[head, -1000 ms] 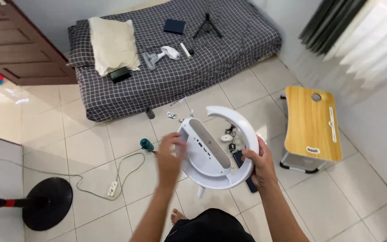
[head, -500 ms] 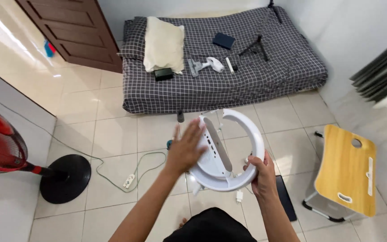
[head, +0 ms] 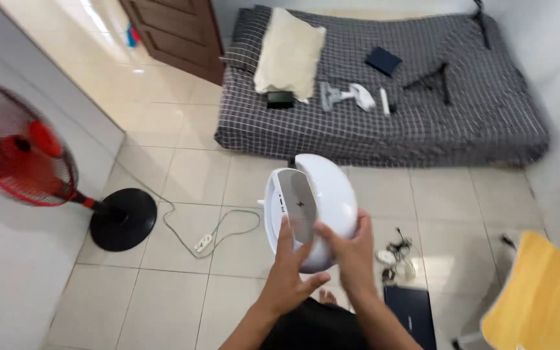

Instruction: Organizing various personal items, medicine, and a small table in a bedroom.

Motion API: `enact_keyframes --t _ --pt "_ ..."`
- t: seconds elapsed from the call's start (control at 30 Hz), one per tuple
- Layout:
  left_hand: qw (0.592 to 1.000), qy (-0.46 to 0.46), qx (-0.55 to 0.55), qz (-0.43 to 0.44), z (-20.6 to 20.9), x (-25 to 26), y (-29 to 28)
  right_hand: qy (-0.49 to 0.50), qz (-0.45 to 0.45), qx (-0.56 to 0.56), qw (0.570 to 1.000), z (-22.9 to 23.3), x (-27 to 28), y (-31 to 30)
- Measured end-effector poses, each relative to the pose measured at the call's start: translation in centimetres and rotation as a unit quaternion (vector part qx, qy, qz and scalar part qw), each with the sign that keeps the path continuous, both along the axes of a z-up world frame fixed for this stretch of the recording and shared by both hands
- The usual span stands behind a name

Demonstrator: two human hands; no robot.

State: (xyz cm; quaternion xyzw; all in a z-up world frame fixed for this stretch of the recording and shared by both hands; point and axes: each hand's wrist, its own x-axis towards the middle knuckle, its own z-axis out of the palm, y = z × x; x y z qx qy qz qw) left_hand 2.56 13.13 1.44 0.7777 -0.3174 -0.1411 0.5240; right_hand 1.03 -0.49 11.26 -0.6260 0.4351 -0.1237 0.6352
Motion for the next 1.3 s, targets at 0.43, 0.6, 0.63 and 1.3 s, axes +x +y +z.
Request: enact_keyframes --t 0.43,0.6,0.63,1.3 --pt "0.723 0.269 -0.393 0.501 -2.9 5.8 -0.7 -0.335 0.577 -0.289 0.686 -8.4 6.0 -3.0" --pt "0.738 0.275 -0.35 0.507 -1.5 3.1 -1.1 -0.284 0.673 -0.513 0.45 -12.1 9.9 -5.9" --pt "0.733 0.274 -0.352 0.514 -1.5 2.4 -1.2 -0.287 0.679 -0.509 0.445 -12.1 11.0 -7.0" --pt "0.746 0.28 -0.269 0.541 -1.6 1.2 0.2 -0.453 0.612 -0.505 0.405 -6.6 6.5 -2.0"
